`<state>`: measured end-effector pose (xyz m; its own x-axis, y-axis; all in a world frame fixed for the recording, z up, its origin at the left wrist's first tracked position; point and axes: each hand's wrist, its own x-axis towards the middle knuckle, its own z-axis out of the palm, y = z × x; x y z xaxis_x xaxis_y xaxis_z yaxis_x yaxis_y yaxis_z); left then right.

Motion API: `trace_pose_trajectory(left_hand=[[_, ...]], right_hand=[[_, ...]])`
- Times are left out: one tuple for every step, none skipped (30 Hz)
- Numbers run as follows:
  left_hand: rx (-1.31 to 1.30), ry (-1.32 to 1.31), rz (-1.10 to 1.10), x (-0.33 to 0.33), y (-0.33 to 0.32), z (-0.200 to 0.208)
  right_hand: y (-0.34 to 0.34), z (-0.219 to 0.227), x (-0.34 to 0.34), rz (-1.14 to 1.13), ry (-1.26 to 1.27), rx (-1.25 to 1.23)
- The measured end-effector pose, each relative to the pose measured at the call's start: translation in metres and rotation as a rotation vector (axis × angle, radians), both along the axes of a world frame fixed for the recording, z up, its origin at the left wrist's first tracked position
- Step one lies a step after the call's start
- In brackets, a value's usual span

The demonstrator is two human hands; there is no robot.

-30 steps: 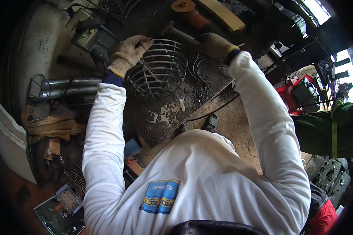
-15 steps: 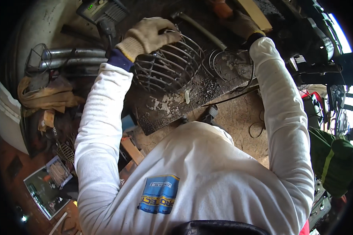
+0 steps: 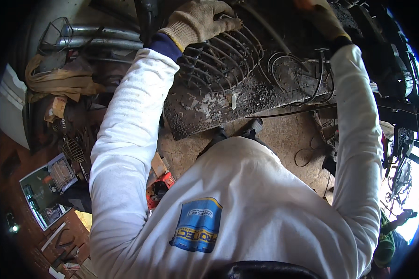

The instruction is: The person welds metal rods onto a wire cage using a welding torch, then grinds the welded joints with an angle grinder.

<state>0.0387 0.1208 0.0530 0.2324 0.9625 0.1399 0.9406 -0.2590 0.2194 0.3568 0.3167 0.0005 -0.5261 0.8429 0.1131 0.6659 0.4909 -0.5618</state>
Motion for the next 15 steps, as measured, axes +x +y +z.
trace_pose_trajectory(left_hand=[[0.191, 0.103, -0.053, 0.001, -0.002, 0.001], [0.384, 0.204, -0.104, 0.004, -0.003, 0.004], [0.186, -0.020, 0.054, 0.020, -0.013, 0.019], [0.415, -0.064, -0.055, 0.023, -0.020, 0.022], [0.646, -0.127, -0.183, 0.028, -0.022, 0.020], [0.656, -0.265, -0.119, 0.053, -0.044, 0.027], [0.420, -0.415, -0.019, 0.073, -0.076, 0.033], [0.297, -0.520, -0.053, 0.101, -0.097, 0.040], [0.232, -0.573, -0.095, 0.127, -0.115, 0.029], [0.185, -0.654, -0.122, 0.145, -0.117, 0.013], [0.136, -0.738, -0.154, 0.165, -0.118, -0.002], [0.084, -0.823, -0.183, 0.185, -0.118, -0.019], [0.054, -0.961, -0.163, 0.197, -0.113, -0.031], [0.016, -1.094, -0.138, 0.204, -0.107, -0.032], [0.047, -1.038, -0.250, 0.205, -0.100, -0.030]], right_hand=[[-0.024, 0.028, 0.003, -0.052, 0.109, -0.113], [-0.047, 0.052, 0.007, -0.098, 0.221, -0.219], [-0.061, 0.063, 0.016, -0.101, 0.422, -0.323], [-0.069, 0.065, 0.030, -0.165, 0.454, -0.430], [-0.078, 0.065, 0.050, -0.252, 0.482, -0.527], [-0.102, 0.071, 0.056, -0.266, 0.577, -0.504], [-0.125, 0.071, 0.044, -0.297, 0.677, -0.471], [-0.151, 0.079, 0.038, -0.349, 0.770, -0.412], [-0.176, 0.083, 0.028, -0.383, 0.858, -0.358], [-0.194, 0.082, 0.018, -0.311, 1.049, -0.370], [-0.211, 0.086, 0.009, -0.338, 1.105, -0.369], [-0.227, 0.092, 0.004, -0.386, 1.060, -0.401], [-0.238, 0.088, 0.000, -0.414, 0.984, -0.311], [-0.245, 0.082, 0.000, -0.442, 0.909, -0.229], [-0.251, 0.082, 0.006, -0.443, 0.908, -0.211]])
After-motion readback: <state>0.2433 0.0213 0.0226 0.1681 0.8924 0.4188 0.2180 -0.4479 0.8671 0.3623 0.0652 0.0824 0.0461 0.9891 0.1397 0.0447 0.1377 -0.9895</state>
